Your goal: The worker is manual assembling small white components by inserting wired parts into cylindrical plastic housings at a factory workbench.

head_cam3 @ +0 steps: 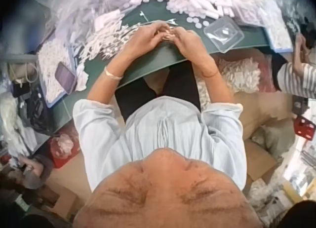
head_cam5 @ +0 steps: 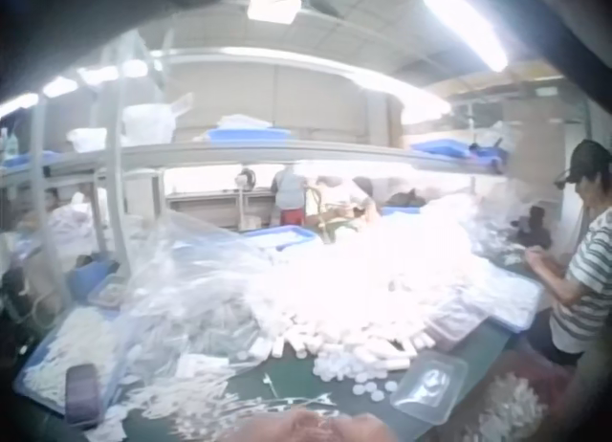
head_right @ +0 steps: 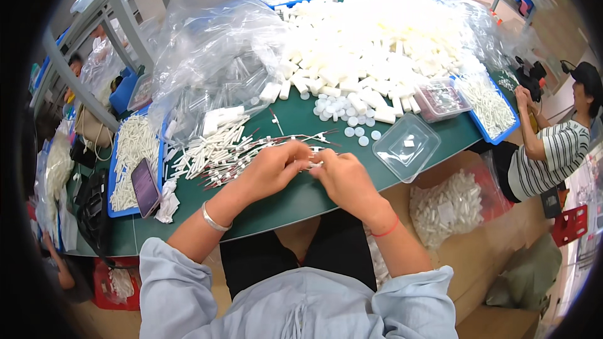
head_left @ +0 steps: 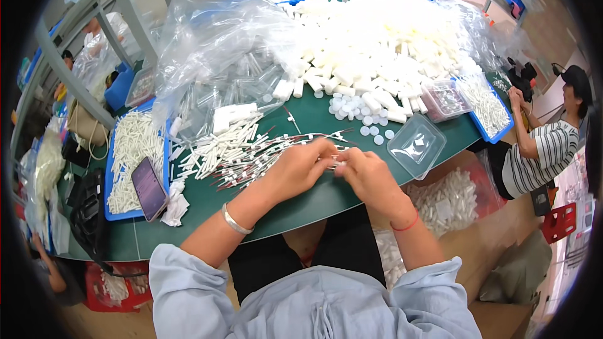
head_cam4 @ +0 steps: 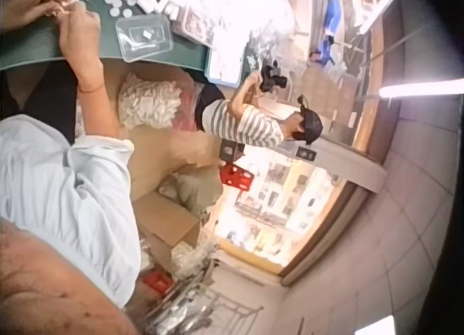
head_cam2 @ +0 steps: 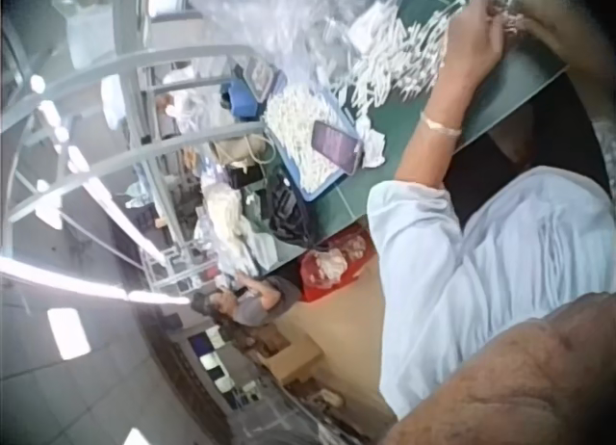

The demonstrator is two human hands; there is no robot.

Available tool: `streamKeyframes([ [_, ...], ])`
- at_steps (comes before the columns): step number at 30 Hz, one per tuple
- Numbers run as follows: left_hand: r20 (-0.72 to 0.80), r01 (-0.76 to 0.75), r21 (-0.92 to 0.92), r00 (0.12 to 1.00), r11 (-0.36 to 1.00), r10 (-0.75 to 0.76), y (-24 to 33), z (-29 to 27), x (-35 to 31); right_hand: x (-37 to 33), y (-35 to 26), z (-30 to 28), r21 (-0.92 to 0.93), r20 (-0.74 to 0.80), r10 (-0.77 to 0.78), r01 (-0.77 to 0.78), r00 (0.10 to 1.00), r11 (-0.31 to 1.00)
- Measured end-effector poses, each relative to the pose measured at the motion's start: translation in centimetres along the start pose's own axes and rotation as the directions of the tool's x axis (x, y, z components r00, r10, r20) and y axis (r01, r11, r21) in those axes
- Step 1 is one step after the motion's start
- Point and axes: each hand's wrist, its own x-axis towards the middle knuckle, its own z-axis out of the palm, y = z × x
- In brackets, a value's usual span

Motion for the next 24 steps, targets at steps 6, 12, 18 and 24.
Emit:
streamKeyframes([
  [6,-0.102,-0.097,0.354,0.985,0.930,0.141,-2.2,3.7,6.8,-1.2,2.1,-2.8,-0.081,-0.348,-0.053,0.026,0.936,0.996],
  [12,0.038,-0.087,0.526,0.996,0.846,0.079,-4.4,8.2,10.1,-2.0,1.9,-4.1,0.708,-0.395,0.527,-0.116,0.752,0.696],
  [18,-0.004,0.088,0.073,0.996,0.994,-0.087,-0.5,4.9,7.1,-2.6,2.9,-3.4,0.811,-0.369,0.539,-0.020,0.757,0.584],
  [24,0.251,0.418,-0.817,0.878,0.397,-0.407,1.8,3.0,2.4,-2.7,1.2,-1.8,0.835,-0.330,0.531,-0.020,0.780,0.549],
])
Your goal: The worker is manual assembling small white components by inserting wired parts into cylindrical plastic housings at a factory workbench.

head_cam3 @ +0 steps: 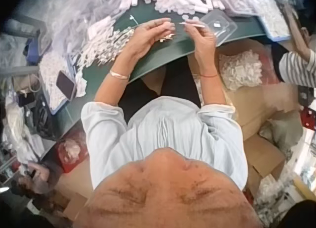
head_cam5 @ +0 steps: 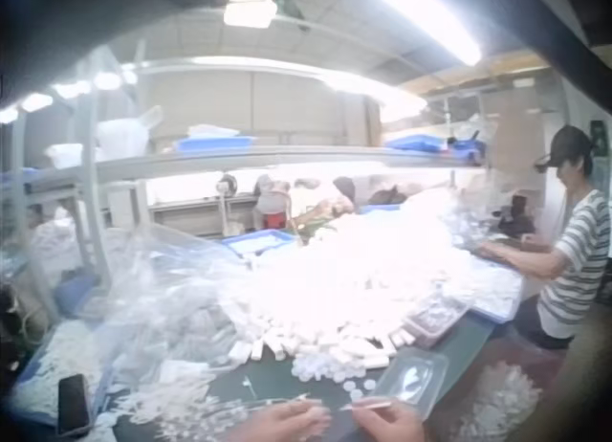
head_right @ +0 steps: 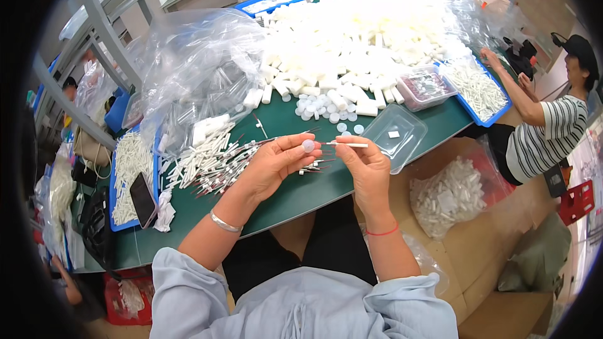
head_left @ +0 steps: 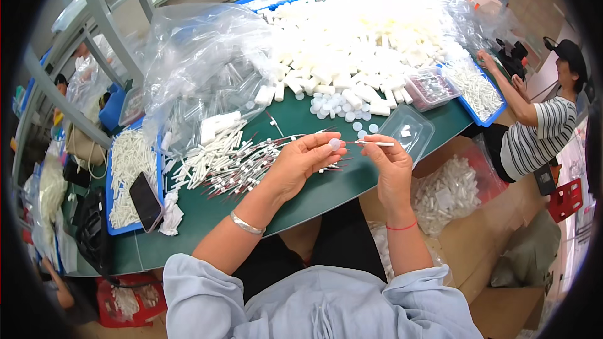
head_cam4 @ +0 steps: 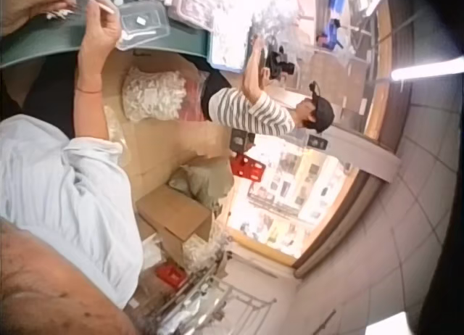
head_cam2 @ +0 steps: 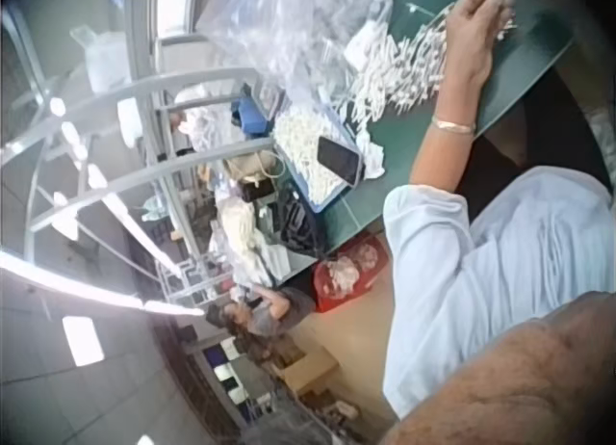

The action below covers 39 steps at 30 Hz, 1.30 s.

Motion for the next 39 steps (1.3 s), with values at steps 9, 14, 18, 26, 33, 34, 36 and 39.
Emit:
streamKeyframes([
  [9,0.008,-0.022,-0.279,1.000,0.960,0.025,-0.9,-1.2,-1.4,-1.3,-0.3,1.3,-0.323,0.102,-0.137,0.163,0.985,0.932],
  [14,-0.011,-0.016,-0.248,1.000,0.969,0.013,-1.3,-1.6,-1.3,-1.4,-0.3,1.0,-0.410,0.207,-0.173,0.246,0.963,0.878],
  [18,-0.017,-0.030,-0.186,0.999,0.982,0.027,-1.2,-1.6,-1.7,-1.2,-0.4,1.0,-0.438,0.233,-0.240,0.322,0.942,0.840],
  [26,0.027,-0.036,-0.139,0.999,0.990,0.040,-1.1,-1.3,-2.1,-1.5,-0.4,1.0,-0.319,0.158,-0.130,0.175,0.979,0.932],
  [33,0.037,-0.047,-0.094,0.998,0.994,0.051,-1.1,-1.0,-2.3,-1.5,-0.2,0.7,-0.321,0.103,-0.124,0.150,0.987,0.935],
  [34,0.045,-0.055,-0.076,0.997,0.996,0.058,-1.1,-0.9,-2.3,-1.6,-0.3,0.7,-0.341,0.109,-0.135,0.164,0.985,0.925],
  [36,0.053,-0.063,-0.059,0.996,0.996,0.066,-1.3,-0.9,-2.3,-1.5,-0.4,0.6,-0.362,0.115,-0.146,0.178,0.983,0.915],
  [39,0.046,-0.084,-0.001,0.995,0.996,0.084,-1.6,-0.9,-2.3,-1.4,-0.5,0.3,-0.529,0.224,-0.246,0.330,0.943,0.782],
])
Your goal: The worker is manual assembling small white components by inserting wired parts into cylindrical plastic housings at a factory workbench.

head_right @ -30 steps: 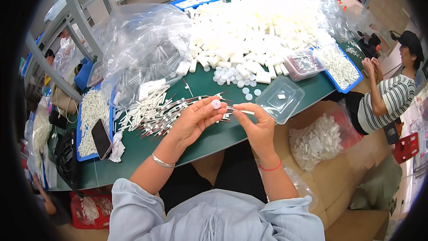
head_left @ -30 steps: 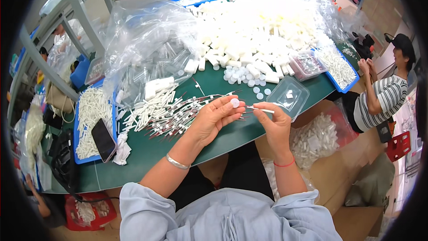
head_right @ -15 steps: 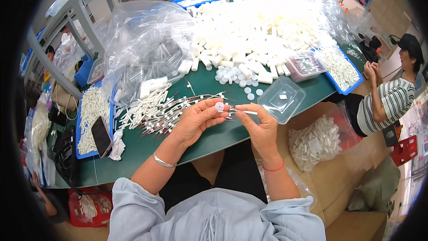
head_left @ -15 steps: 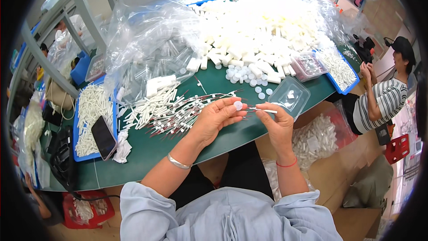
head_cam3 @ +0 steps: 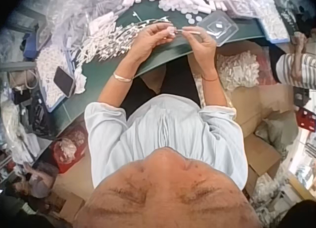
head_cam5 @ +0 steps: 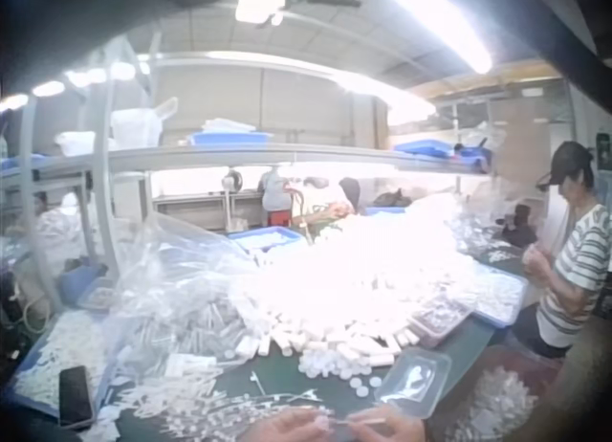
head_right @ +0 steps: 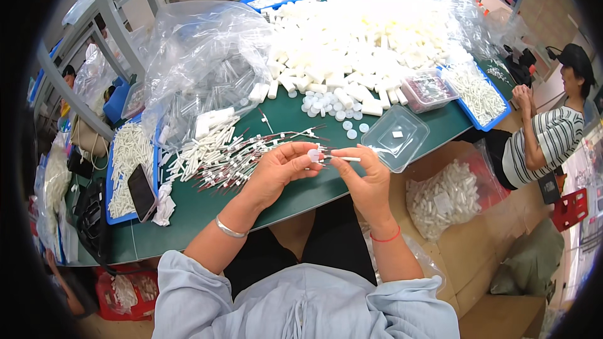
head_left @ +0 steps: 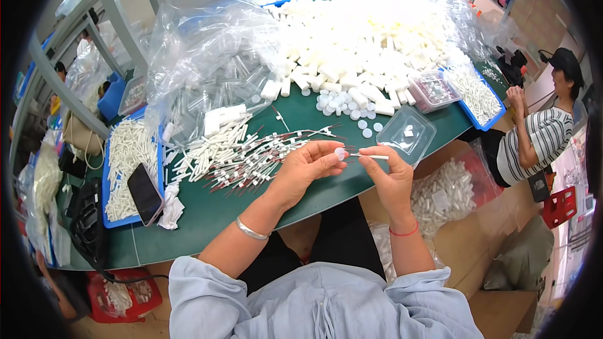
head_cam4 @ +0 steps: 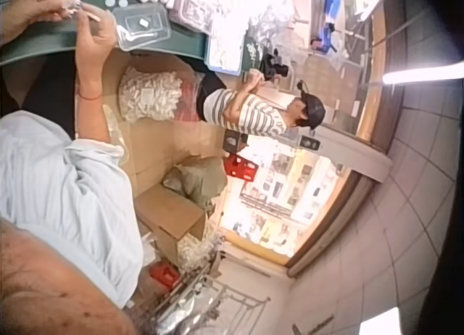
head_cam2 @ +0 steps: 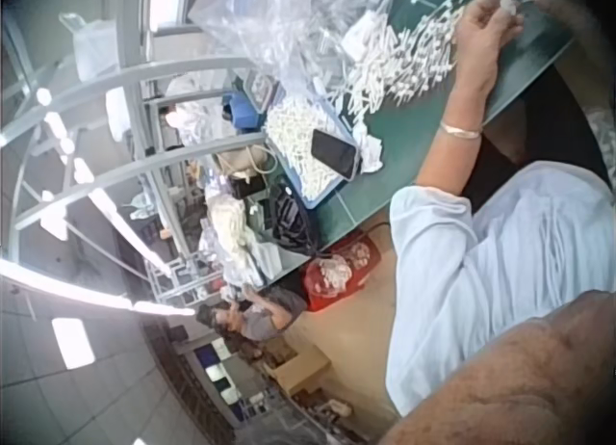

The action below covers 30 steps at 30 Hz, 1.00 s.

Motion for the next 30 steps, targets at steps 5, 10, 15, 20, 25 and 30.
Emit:
streamKeyframes([
  [5,-0.003,0.029,0.017,1.000,0.999,-0.029,0.2,0.3,-0.1,-0.1,-0.2,0.9,0.084,0.027,0.007,-0.009,1.000,0.996],
  [10,-0.080,-0.051,0.060,0.995,0.997,0.056,-0.3,0.3,-0.2,-1.2,0.4,3.0,0.352,0.018,0.216,-0.208,0.976,0.913],
  [15,-0.145,-0.203,0.308,0.956,0.930,0.256,-0.8,0.7,-0.4,-0.9,0.0,3.5,0.556,0.103,0.377,-0.367,0.920,0.746],
  [20,-0.147,-0.214,0.454,0.940,0.865,0.309,-0.8,1.6,0.4,-0.5,0.6,3.0,0.592,0.078,0.375,-0.346,0.924,0.728],
  [25,-0.013,-0.172,0.627,0.973,0.760,0.230,2.4,2.4,4.2,0.4,2.6,1.9,0.623,0.000,0.394,-0.308,0.919,0.719],
  [30,0.386,-0.410,0.907,0.724,-0.093,0.572,1.9,0.9,12.1,0.2,2.6,1.1,0.726,0.015,0.453,-0.321,0.891,0.608],
])
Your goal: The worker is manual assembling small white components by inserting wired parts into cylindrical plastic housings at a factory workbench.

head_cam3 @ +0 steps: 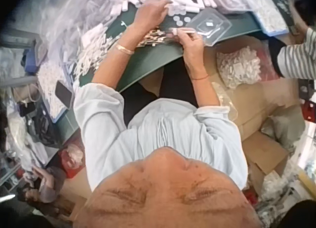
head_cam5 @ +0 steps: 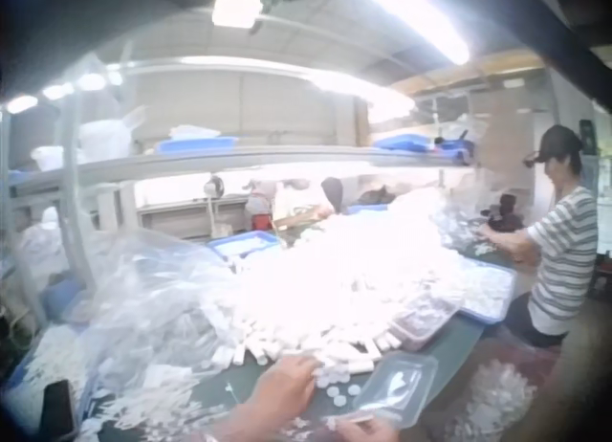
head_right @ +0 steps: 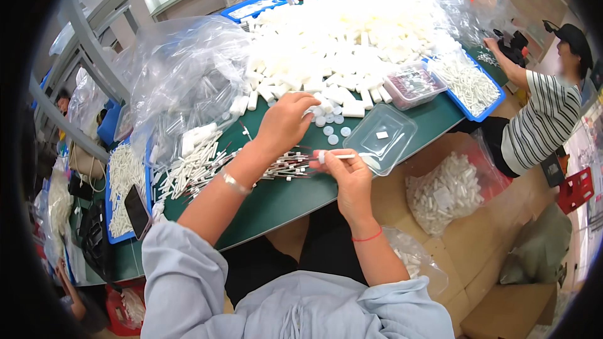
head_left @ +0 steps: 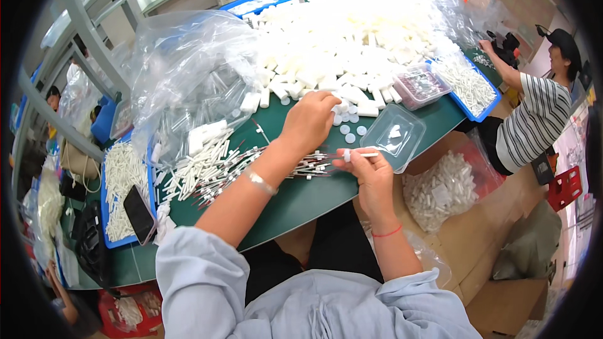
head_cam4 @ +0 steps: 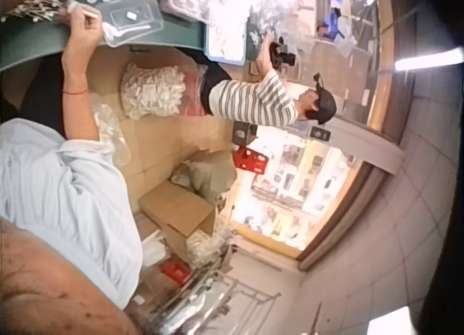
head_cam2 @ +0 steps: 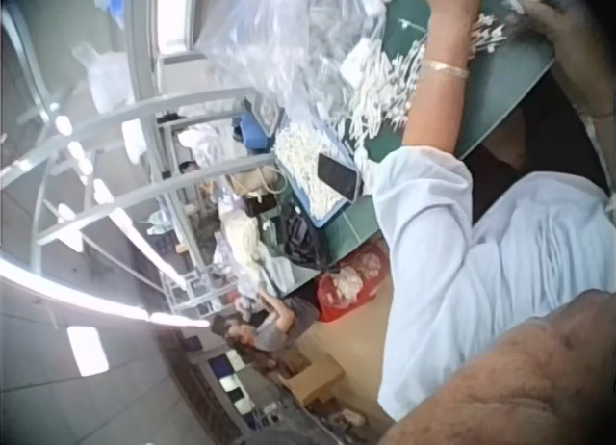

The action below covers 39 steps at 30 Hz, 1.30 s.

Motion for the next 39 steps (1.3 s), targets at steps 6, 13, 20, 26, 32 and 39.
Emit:
streamKeyframes([
  [6,0.202,-0.143,0.234,0.975,0.962,0.096,-3.4,4.0,3.0,-0.2,1.1,-1.2,-0.038,0.037,-0.039,0.041,0.999,0.998],
  [13,0.324,-0.070,0.094,0.945,0.993,0.036,-3.7,3.2,3.9,-0.2,1.4,-1.2,-0.153,0.088,-0.049,0.062,0.995,0.986],
  [20,0.249,0.047,0.117,0.965,0.992,-0.075,-2.4,0.7,2.4,0.1,2.0,-1.1,-0.130,0.130,-0.057,0.074,0.990,0.989],
  [26,0.183,0.301,-0.205,0.947,0.931,-0.265,1.7,-4.0,-3.4,0.2,1.6,-1.4,-0.145,0.147,-0.057,0.078,0.988,0.986],
  [32,0.239,0.543,-0.403,0.839,0.736,-0.488,5.2,-7.5,-10.0,-1.7,2.2,4.2,-0.431,0.246,-0.285,0.368,0.926,0.824],
  [39,0.512,0.667,-0.738,0.650,0.099,-0.562,3.6,-7.4,-12.4,-2.7,1.7,5.1,-0.600,0.379,-0.322,0.495,0.867,0.628],
])
